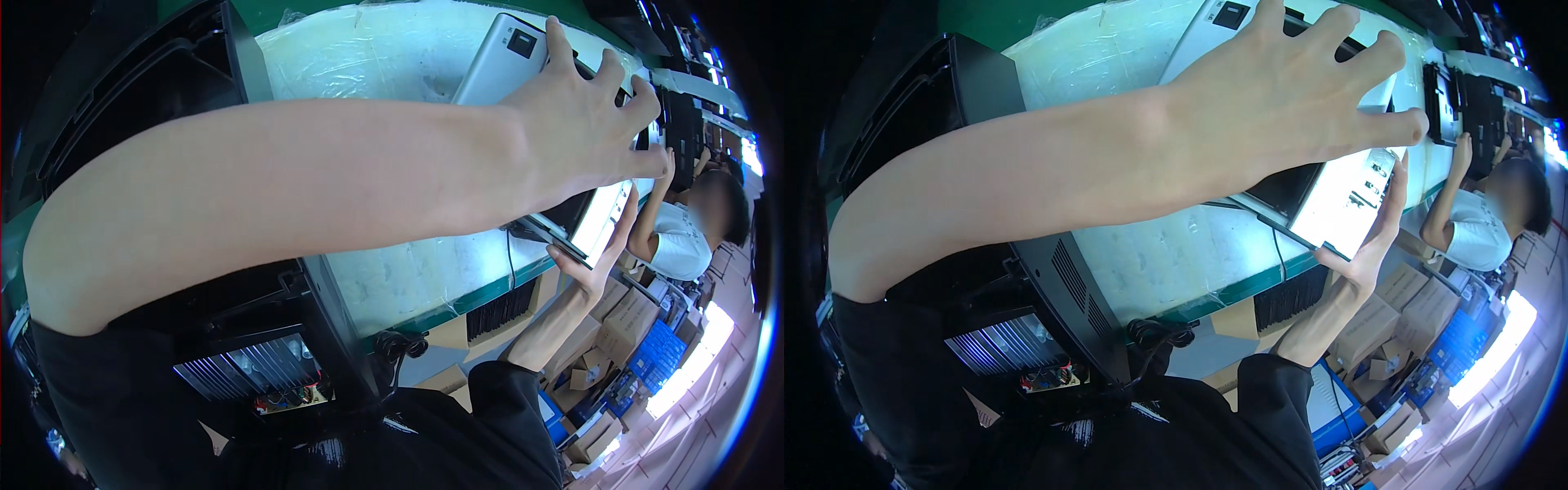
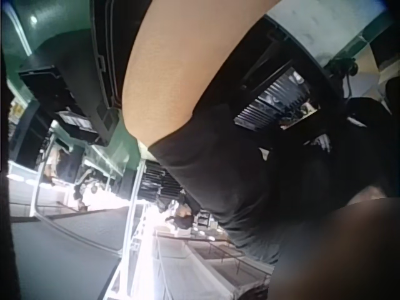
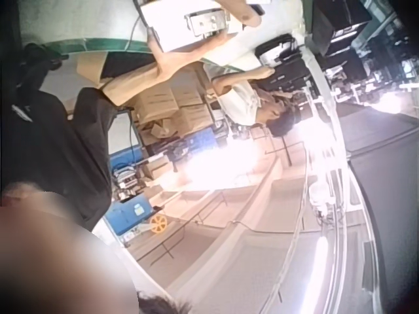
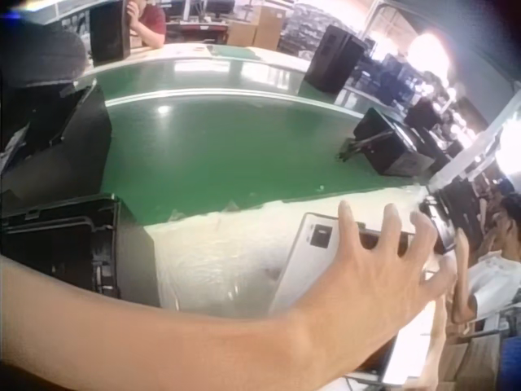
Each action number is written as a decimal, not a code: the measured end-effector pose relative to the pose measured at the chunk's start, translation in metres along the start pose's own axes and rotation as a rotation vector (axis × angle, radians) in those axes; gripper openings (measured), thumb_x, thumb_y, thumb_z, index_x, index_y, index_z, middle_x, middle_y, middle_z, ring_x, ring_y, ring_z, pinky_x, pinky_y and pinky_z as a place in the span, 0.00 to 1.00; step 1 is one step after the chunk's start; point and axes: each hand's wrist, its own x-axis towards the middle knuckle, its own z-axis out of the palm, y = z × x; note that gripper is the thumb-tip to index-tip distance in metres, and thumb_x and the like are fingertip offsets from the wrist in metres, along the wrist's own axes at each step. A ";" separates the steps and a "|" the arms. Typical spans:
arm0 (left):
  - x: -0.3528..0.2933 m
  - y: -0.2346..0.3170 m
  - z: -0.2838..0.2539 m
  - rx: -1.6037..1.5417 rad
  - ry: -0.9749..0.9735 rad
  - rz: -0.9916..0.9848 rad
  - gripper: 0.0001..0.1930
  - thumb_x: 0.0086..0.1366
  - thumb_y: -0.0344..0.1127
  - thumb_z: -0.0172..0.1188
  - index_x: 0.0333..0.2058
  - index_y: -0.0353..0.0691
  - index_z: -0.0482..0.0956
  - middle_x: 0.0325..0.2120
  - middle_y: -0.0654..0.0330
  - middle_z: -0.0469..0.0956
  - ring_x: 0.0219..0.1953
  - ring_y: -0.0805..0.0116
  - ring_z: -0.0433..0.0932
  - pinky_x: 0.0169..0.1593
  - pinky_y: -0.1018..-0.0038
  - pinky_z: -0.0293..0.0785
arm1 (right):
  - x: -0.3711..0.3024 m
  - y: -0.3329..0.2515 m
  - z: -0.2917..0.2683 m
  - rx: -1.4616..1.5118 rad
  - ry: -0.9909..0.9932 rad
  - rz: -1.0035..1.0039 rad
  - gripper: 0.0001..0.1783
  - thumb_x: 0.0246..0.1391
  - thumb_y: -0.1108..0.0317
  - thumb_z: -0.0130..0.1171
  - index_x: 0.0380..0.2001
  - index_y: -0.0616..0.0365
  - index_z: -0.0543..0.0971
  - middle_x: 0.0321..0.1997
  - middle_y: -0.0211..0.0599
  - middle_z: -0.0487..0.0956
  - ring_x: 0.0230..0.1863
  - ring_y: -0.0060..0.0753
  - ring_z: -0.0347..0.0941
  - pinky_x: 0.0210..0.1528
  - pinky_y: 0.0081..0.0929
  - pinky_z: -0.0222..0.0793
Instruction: Use a screw feeder and electric screwdriver to install screws into an electronic housing.
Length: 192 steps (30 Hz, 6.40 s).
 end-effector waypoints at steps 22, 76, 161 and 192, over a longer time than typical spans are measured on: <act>0.025 -0.015 -0.009 -0.011 -0.317 0.176 0.32 0.54 0.33 0.69 0.58 0.42 0.68 0.47 0.51 0.76 0.48 0.59 0.80 0.44 0.67 0.80 | -0.004 0.008 0.004 -0.016 0.031 -0.015 0.71 0.16 0.55 0.74 0.70 0.58 0.52 0.61 0.45 0.68 0.59 0.42 0.69 0.64 0.36 0.64; 0.023 0.000 -0.052 0.577 -0.510 0.188 0.35 0.51 0.26 0.62 0.59 0.27 0.63 0.40 0.46 0.75 0.43 0.54 0.77 0.45 0.68 0.74 | 0.011 -0.004 0.013 -0.004 -0.077 -0.167 0.69 0.19 0.61 0.77 0.70 0.54 0.53 0.68 0.47 0.61 0.62 0.43 0.68 0.64 0.39 0.66; 0.048 -0.030 -0.042 0.129 -0.387 0.325 0.44 0.54 0.29 0.62 0.68 0.33 0.51 0.47 0.47 0.73 0.47 0.57 0.75 0.48 0.65 0.73 | 0.120 -0.113 0.076 -0.787 -0.248 -0.406 0.19 0.38 0.71 0.60 0.36 0.69 0.75 0.36 0.61 0.76 0.39 0.63 0.74 0.40 0.46 0.70; 0.058 -0.047 -0.062 0.098 -0.670 0.355 0.12 0.44 0.37 0.64 0.27 0.36 0.83 0.28 0.50 0.82 0.35 0.56 0.82 0.39 0.67 0.78 | 0.063 -0.115 0.088 -0.913 -0.309 -0.430 0.18 0.51 0.63 0.50 0.39 0.63 0.83 0.54 0.59 0.72 0.62 0.54 0.63 0.70 0.54 0.46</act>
